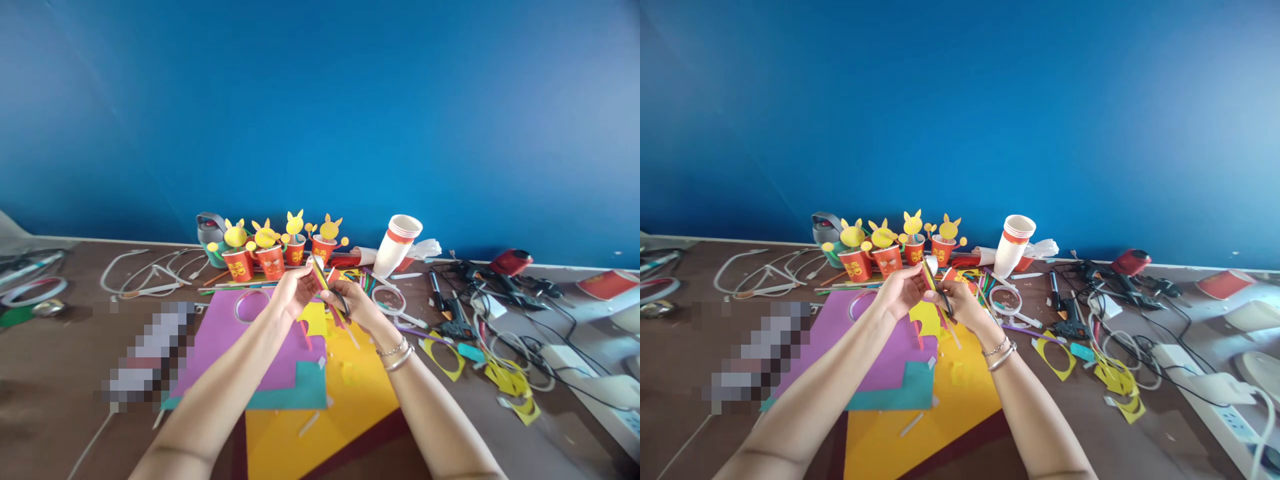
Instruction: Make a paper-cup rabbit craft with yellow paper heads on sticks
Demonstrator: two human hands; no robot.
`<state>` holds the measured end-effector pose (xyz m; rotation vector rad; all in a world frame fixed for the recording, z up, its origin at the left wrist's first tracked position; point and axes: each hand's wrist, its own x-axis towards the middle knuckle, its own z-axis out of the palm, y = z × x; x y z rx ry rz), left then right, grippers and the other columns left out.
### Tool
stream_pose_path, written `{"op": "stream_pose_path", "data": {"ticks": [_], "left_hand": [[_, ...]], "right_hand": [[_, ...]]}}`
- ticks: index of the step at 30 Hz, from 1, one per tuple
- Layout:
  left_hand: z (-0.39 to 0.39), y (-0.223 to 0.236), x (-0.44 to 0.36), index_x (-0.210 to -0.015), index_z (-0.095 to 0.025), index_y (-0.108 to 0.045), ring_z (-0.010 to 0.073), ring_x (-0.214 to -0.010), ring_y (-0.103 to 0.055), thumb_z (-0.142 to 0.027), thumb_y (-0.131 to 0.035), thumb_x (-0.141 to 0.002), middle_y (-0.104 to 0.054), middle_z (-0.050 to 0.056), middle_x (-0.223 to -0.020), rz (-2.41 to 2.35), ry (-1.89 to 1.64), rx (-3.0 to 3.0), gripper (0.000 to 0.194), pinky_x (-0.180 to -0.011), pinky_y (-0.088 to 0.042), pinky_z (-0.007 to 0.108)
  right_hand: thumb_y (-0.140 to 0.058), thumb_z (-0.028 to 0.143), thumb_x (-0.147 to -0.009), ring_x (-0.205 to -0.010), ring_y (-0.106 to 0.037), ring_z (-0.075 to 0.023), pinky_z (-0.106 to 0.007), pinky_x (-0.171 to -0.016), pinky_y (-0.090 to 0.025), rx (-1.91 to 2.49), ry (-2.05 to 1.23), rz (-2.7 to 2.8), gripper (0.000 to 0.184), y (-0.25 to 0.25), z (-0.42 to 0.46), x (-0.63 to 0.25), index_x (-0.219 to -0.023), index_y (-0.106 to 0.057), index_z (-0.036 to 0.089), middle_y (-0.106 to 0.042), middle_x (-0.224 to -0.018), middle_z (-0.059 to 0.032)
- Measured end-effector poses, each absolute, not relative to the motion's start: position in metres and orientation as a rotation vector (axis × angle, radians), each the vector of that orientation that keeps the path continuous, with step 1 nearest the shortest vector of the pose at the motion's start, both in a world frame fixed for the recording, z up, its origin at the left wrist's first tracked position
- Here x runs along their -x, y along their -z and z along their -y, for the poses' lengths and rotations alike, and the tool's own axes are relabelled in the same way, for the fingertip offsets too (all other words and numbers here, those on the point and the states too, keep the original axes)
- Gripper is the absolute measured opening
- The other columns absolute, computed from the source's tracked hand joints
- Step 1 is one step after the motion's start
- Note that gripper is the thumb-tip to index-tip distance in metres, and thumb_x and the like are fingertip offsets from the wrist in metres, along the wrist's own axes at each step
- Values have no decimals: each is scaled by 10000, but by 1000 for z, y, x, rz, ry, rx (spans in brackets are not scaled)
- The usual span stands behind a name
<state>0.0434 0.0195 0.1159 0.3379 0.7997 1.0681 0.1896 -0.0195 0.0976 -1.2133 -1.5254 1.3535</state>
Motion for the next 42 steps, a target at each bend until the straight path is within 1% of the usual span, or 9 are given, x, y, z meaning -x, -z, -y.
{"op": "stream_pose_path", "data": {"ticks": [4, 10, 17, 21, 25, 31, 35, 39, 42], "left_hand": [[-19, -115, -42, -740, -120, -636, 105, -530, -600, -144, -615, -794, -658, 38, -628, -831, -1085, -415, 62, -525, -468, 209], [-31, -120, -25, -751, -155, -613, 132, -739, -664, -181, -702, -707, -715, 35, -789, -854, -1393, -456, 102, -656, -472, 224], [-35, -125, -18, -741, -134, -638, 83, -598, -605, -173, -775, -643, -682, 2, -693, -805, -1380, -525, 173, -537, -424, 193], [-32, -122, -24, -727, -139, -627, 90, -601, -627, -143, -798, -617, -669, -6, -657, -789, -1296, -555, 203, -554, -456, 188], [-29, -118, -31, -772, -141, -644, 104, -643, -662, -87, -806, -562, -701, 4, -708, -789, -1243, -581, 270, -601, -482, 195], [-22, -112, -39, -875, -166, -682, 112, -674, -668, -98, -817, -549, -718, 3, -746, -864, -1277, -618, 359, -613, -481, 200], [-21, -110, -41, -903, -168, -694, 112, -670, -649, -102, -821, -536, -710, 11, -782, -881, -1250, -643, 394, -589, -477, 207], [-18, -110, -44, -912, -158, -709, 132, -694, -635, -146, -834, -533, -693, 23, -785, -848, -1199, -751, 399, -632, -504, 254], [-15, -110, -46, -871, -153, -718, 144, -710, -632, -193, -851, -519, -697, 39, -795, -854, -1184, -832, 378, -655, -512, 269]], "right_hand": [[-644, 546, -759, -373, -450, -65, -171, -343, -292, 1188, -1442, 1604, 391, -108, 21, -199, -760, -517, 176, -514, -496, 59], [-663, 498, -743, -446, -556, -120, -196, -382, -314, 1447, -1436, 1854, 391, -115, 19, -227, -927, -507, 190, -614, -551, 24], [-777, 472, -613, -791, -679, -264, -277, -566, -415, 1986, -753, 2480, 390, -110, 34, -203, -867, -653, 202, -725, -858, -83], [-708, 239, -677, -918, -688, -315, -328, -680, -479, 2204, -531, 2544, 418, -104, 40, -176, -1076, -624, 148, -721, -986, -158], [-715, 157, -625, -908, -690, -311, -342, -724, -494, 2195, -482, 2580, 519, -90, 44, -173, -1130, -596, 145, -725, -963, -148], [-527, 119, -780, -936, -668, -311, -347, -714, -476, 2037, -347, 2604, 259, -92, 54, -188, -993, -673, 128, -715, -959, -171], [-505, 208, -833, -890, -660, -273, -325, -713, -455, 1957, -482, 2488, 199, -106, 48, -195, -881, -695, 172, -719, -911, -119], [-351, 311, -946, -689, -625, -194, -285, -625, -429, 1688, -642, 2044, 376, -109, 31, -197, -763, -650, 175, -668, -720, -76], [-439, 424, -922, -612, -591, -156, -249, -559, -417, 1432, -919, 1803, 366, -105, 21, -195, -747, -625, 163, -640, -673, -39]]}}
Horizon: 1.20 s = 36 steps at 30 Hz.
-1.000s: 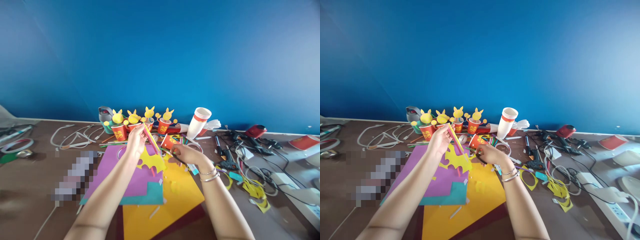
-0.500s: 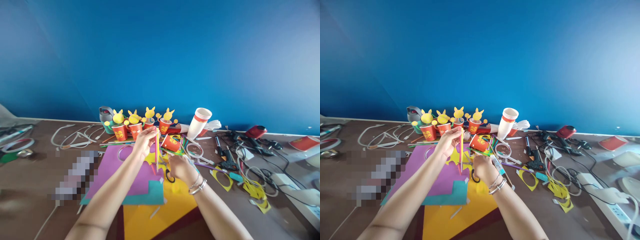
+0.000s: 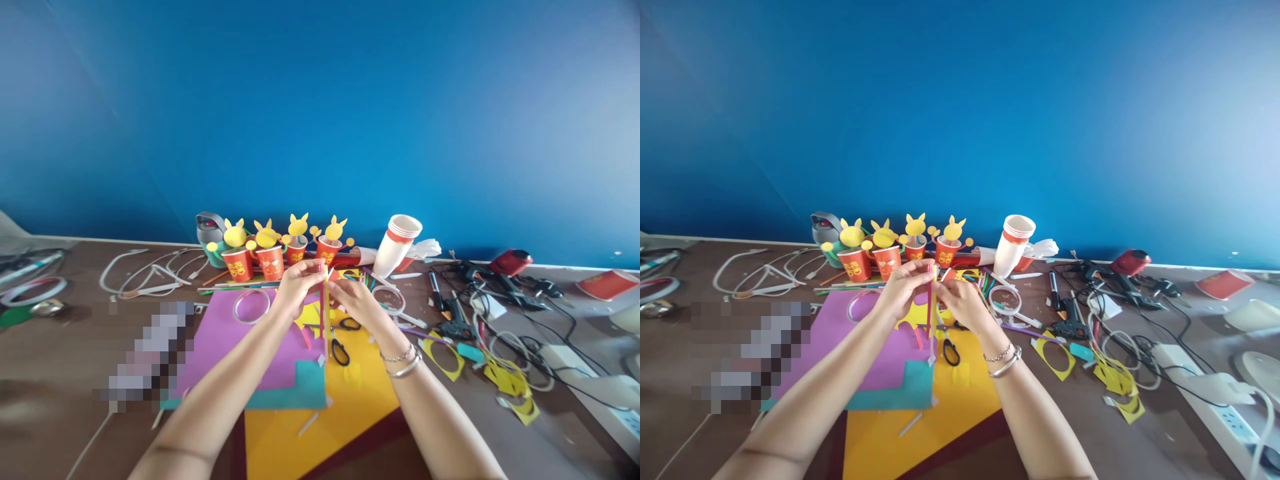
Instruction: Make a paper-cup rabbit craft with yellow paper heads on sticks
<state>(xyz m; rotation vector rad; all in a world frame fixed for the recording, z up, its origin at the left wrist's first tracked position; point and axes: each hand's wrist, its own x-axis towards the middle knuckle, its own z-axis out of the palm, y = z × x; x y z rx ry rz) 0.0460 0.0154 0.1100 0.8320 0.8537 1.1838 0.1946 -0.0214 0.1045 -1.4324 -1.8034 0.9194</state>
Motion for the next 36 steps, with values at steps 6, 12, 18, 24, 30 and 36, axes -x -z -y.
{"op": "stream_pose_path", "data": {"ticks": [6, 12, 18, 24, 30, 36], "left_hand": [[-15, -105, -46, -857, -149, -737, 153, -720, -616, -318, -840, -567, -709, 51, -797, -911, -1127, -1090, 351, -680, -513, 276], [-14, -100, -47, -839, -140, -721, 121, -676, -588, -366, -798, -622, -682, 26, -749, -954, -1086, -1172, 322, -661, -500, 256], [-14, -104, -46, -916, -148, -689, 125, -661, -600, -369, -842, -560, -652, 8, -726, -914, -1031, -1042, 447, -620, -520, 261], [-15, -105, -47, -709, -129, -654, 103, -603, -578, -413, -857, -531, -607, -14, -651, -903, -989, -1079, 391, -621, -514, 251], [-16, -107, -42, -874, -149, -680, 124, -703, -629, -481, -794, -627, -669, 18, -781, -868, -868, -1145, 429, -677, -505, 252], [-15, -111, -42, -779, -135, -663, 143, -644, -632, -294, -863, -525, -683, 24, -701, -925, -817, -1265, 361, -628, -492, 258]], "right_hand": [[-639, 441, -783, -472, -530, -113, -210, -457, -361, 1393, -1115, 1660, 353, -99, 21, -196, -588, -610, 149, -578, -502, 2], [-677, 466, -740, -428, -561, -134, -217, -428, -369, 1460, -1180, 1607, 359, -99, 21, -200, -581, -673, 144, -609, -471, -23], [-629, 394, -771, -406, -457, -89, -216, -428, -311, 1449, -1152, 1603, 361, -105, 20, -199, -506, -577, 154, -577, -450, -14], [-669, 403, -717, -465, -524, -115, -222, -462, -363, 1407, -1213, 1549, 311, -107, 19, -199, -544, -584, 159, -553, -484, 5], [-683, 494, -690, -502, -485, -114, -235, -482, -355, 1343, -1165, 1436, 356, -112, 19, -201, -604, -632, 152, -561, -533, 3], [-662, 585, -703, -489, -351, -85, -235, -445, -241, 1296, -1040, 1243, 453, -114, 19, -204, -739, -676, 134, -503, -552, 13]]}}
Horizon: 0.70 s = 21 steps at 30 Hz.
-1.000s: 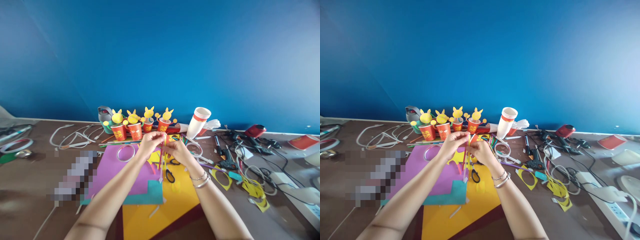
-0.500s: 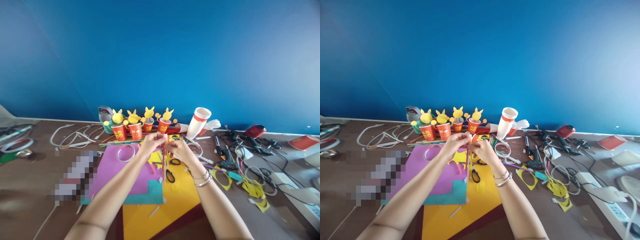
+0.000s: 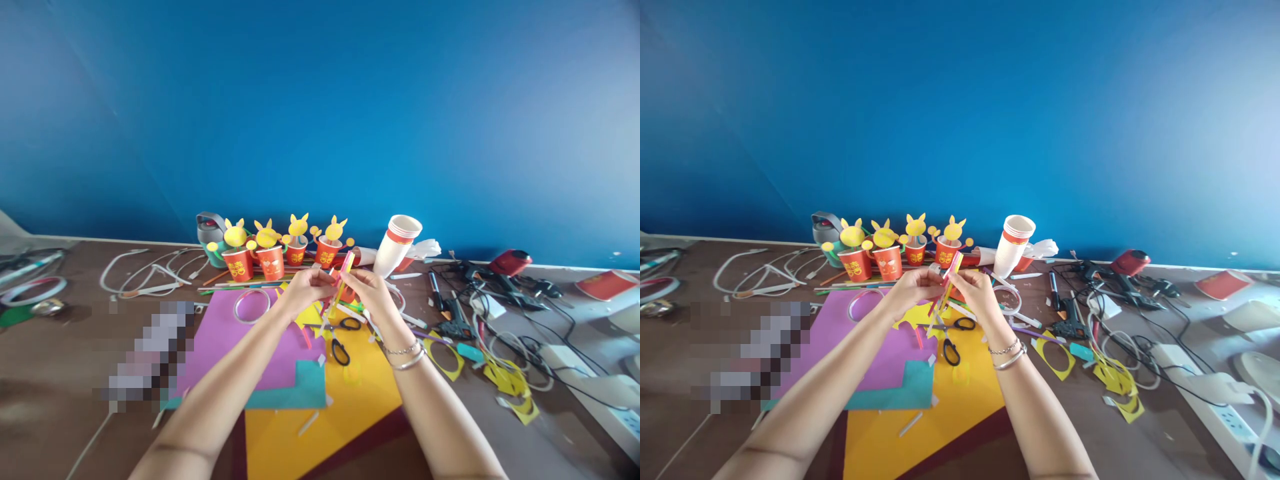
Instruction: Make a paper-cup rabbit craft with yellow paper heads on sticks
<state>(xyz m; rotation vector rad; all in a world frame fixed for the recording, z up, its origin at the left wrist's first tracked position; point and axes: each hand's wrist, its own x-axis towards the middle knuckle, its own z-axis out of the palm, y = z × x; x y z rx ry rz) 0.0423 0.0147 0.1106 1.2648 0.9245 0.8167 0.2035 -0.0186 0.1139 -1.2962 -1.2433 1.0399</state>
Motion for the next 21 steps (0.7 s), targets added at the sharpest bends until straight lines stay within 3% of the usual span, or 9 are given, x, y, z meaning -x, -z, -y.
{"op": "stream_pose_path", "data": {"ticks": [2, 8, 11, 14, 21], "left_hand": [[-14, -110, -43, -744, -138, -662, 141, -622, -623, -274, -824, -569, -676, 15, -675, -923, -841, -1370, 274, -609, -481, 253], [-11, -106, -44, -993, -168, -679, 156, -709, -649, -223, -620, -773, -712, 25, -815, -906, -949, -1772, 234, -657, -482, 252], [-8, -103, -44, -996, -183, -686, 183, -820, -667, -271, -609, -814, -725, 38, -919, -931, -999, -1867, 216, -715, -487, 256], [-7, -104, -44, -991, -190, -691, 191, -809, -672, -319, -599, -847, -730, 44, -913, -973, -1020, -1937, 214, -704, -481, 260], [-8, -118, -33, -921, -213, -688, 211, -859, -646, -260, -572, -873, -704, 62, -905, -895, -889, -2376, 135, -755, -451, 289]], "right_hand": [[-652, 599, -713, -493, -346, -85, -236, -446, -225, 1277, -1038, 1214, 461, -113, 18, -204, -739, -660, 140, -494, -561, 15], [-685, 567, -703, -506, -335, -85, -241, -467, -228, 1229, -1014, 1213, 417, -113, 19, -205, -676, -615, 157, -449, -550, 37], [-696, 548, -694, -511, -354, -87, -241, -471, -237, 1220, -1013, 1195, 404, -113, 18, -206, -660, -617, 154, -462, -550, 33], [-699, 545, -684, -494, -350, -81, -241, -464, -239, 1226, -1044, 1166, 401, -111, 17, -206, -650, -613, 155, -476, -544, 32], [-720, 547, -647, -480, -390, -83, -238, -451, -234, 1314, -1208, 1298, 414, -110, 14, -220, -627, -609, 149, -506, -525, 21]]}}
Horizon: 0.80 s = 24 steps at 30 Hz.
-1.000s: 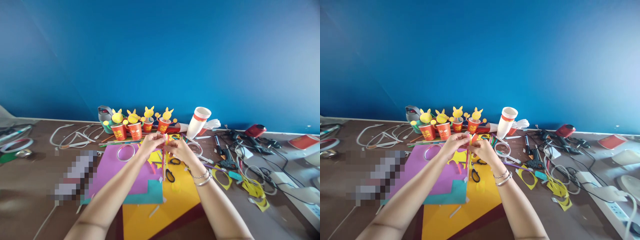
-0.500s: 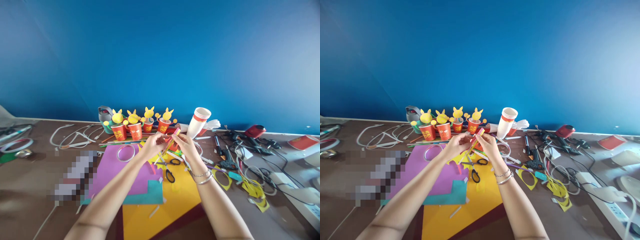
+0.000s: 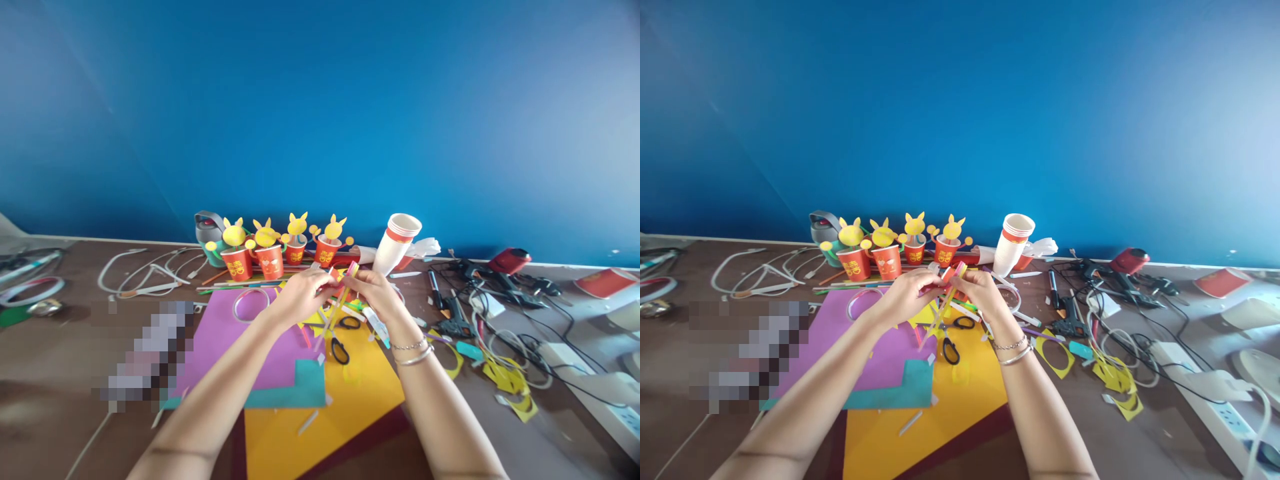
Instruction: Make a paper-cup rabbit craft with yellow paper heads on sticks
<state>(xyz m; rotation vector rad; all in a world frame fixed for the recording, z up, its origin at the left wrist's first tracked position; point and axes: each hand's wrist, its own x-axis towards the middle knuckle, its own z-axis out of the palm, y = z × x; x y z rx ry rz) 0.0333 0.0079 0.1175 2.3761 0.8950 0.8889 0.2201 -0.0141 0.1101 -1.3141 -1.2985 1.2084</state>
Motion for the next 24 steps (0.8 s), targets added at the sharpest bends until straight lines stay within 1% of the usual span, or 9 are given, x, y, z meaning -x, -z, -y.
{"op": "stream_pose_path", "data": {"ticks": [4, 7, 11, 14, 17, 19, 21, 24], "left_hand": [[-7, -123, -26, -910, -211, -670, 200, -849, -625, -256, -576, -872, -684, 54, -903, -771, -661, -2513, 111, -743, -432, 287], [-3, -127, -24, -874, -201, -662, 186, -852, -607, -184, -557, -874, -669, 44, -889, -634, -508, -2623, 106, -752, -422, 283], [7, -133, -28, -832, -185, -643, 197, -863, -566, -99, -522, -863, -635, 48, -856, -696, -494, -2880, 151, -798, -411, 329], [13, -134, -32, -883, -187, -626, 225, -974, -536, -109, -472, -897, -621, 68, -968, -740, -656, -3080, 173, -853, -399, 374], [13, -130, -35, -979, -193, -584, 223, -1028, -527, -111, -437, -916, -589, 80, -1055, -743, -870, -3056, 179, -870, -419, 372], [11, -127, -36, -1036, -198, -532, 215, -1034, -531, -98, -477, -888, -558, 82, -1072, -795, -1024, -2887, 187, -874, -443, 361], [9, -122, -37, -1061, -206, -482, 205, -1013, -541, -102, -555, -834, -518, 79, -1080, -897, -1220, -2640, 260, -861, -469, 348], [8, -116, -41, -1082, -220, -438, 146, -870, -568, -107, -644, -736, -451, 77, -1144, -1026, -1494, -2210, 418, -774, -501, 298]], "right_hand": [[-702, 549, -677, -452, -357, -69, -239, -441, -220, 1381, -1275, 1559, 435, -117, 18, -229, -544, -576, 154, -501, -491, 24], [-698, 536, -695, -446, -349, -64, -231, -437, -220, 1389, -1328, 1764, 446, -121, 21, -232, -513, -529, 166, -491, -469, 36], [-718, 505, -685, -439, -389, -66, -220, -429, -251, 1388, -1446, 1768, 414, -120, 21, -235, -532, -534, 166, -520, -473, 34], [-718, 482, -689, -428, -406, -70, -222, -425, -268, 1305, -1543, 1664, 371, -118, 20, -240, -579, -588, 153, -526, -473, 33], [-697, 471, -716, -446, -416, -73, -220, -432, -276, 1213, -1603, 1570, 341, -118, 22, -244, -640, -629, 145, -520, -492, 34], [-694, 475, -720, -470, -419, -73, -220, -446, -280, 1165, -1576, 1519, 339, -121, 24, -243, -669, -642, 144, -523, -526, 31], [-702, 475, -716, -492, -414, -70, -221, -463, -282, 1128, -1510, 1477, 336, -125, 26, -241, -683, -648, 145, -524, -557, 28], [-701, 478, -723, -505, -394, -71, -227, -474, -275, 1131, -1408, 1434, 335, -130, 28, -234, -664, -644, 153, -512, -559, 26]]}}
